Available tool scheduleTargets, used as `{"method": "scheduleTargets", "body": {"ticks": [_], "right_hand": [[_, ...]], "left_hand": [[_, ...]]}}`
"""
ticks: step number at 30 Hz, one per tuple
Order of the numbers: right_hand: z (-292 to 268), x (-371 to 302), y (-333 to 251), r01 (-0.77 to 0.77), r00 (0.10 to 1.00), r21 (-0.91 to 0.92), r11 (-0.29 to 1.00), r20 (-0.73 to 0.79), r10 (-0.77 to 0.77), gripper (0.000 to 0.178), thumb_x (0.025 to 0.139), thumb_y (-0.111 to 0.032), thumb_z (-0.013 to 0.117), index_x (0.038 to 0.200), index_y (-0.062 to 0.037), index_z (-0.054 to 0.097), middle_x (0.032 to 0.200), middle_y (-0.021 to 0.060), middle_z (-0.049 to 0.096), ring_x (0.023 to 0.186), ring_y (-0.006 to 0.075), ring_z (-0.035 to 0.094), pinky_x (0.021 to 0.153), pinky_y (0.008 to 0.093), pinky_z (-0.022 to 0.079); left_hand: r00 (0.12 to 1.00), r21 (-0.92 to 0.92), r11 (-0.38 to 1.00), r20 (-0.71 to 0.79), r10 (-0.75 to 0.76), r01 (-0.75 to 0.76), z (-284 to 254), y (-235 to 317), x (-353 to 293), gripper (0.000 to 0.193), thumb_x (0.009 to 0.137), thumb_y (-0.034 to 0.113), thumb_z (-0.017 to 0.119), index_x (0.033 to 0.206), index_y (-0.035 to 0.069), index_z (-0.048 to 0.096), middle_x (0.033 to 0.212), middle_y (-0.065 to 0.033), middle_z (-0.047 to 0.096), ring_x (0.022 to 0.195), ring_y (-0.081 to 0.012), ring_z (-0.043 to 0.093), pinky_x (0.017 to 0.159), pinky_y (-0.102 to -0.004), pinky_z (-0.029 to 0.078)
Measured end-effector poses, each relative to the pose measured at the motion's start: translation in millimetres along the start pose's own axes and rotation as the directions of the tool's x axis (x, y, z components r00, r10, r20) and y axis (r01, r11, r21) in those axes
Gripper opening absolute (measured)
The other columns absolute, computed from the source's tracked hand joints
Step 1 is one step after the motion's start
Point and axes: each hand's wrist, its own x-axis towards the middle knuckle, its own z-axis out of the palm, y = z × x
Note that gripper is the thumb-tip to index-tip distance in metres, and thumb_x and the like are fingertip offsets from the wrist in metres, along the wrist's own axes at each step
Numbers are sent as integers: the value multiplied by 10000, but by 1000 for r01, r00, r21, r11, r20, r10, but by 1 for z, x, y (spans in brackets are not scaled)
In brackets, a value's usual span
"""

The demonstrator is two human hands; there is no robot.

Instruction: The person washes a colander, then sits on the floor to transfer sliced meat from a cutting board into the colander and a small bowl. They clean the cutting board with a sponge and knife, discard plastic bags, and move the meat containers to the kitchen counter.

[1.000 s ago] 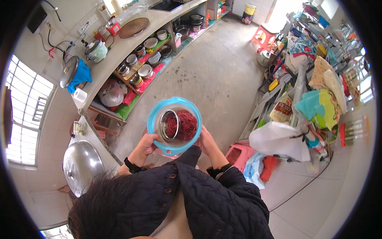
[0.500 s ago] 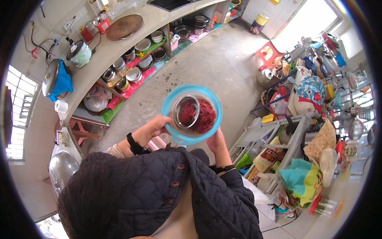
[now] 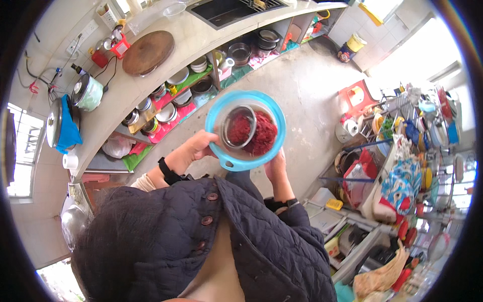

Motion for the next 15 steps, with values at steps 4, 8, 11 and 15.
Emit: {"method": "scheduleTargets", "body": {"ticks": [4,8,11,15], "right_hand": [[31,118,-21,-126,992,-105,986,-1,127,376,1037,-285,409,1382,-142,452,1258,33,582,1075,147,586,855,291,498],[76,207,-35,-174,982,-203,964,44,186,355,1041,-294,389,1361,-163,468,1144,-5,597,923,92,575,716,236,474],[109,264,-40,-209,974,-255,944,34,225,359,1036,-298,383,1358,-163,470,1103,-21,601,878,73,565,676,224,463],[139,338,-41,-179,963,-344,922,130,235,388,1016,-332,407,1373,-186,448,1179,-9,579,978,98,575,742,241,489]], "left_hand": [[995,30,999,-97,17,-14,-17,80,40,363,773,75,578,1128,21,625,935,-129,709,777,-246,705,595,-381,598],[978,-75,991,-186,94,-109,-41,133,69,353,781,75,576,1121,0,632,937,-144,707,763,-264,707,638,-386,601],[954,-116,982,-277,113,-150,-63,167,94,325,784,61,569,1097,10,645,924,-146,704,769,-259,706,628,-381,598],[941,-142,968,-300,156,-206,-97,209,141,396,832,63,520,1224,11,546,950,-131,674,789,-269,695,632,-428,606]]}}
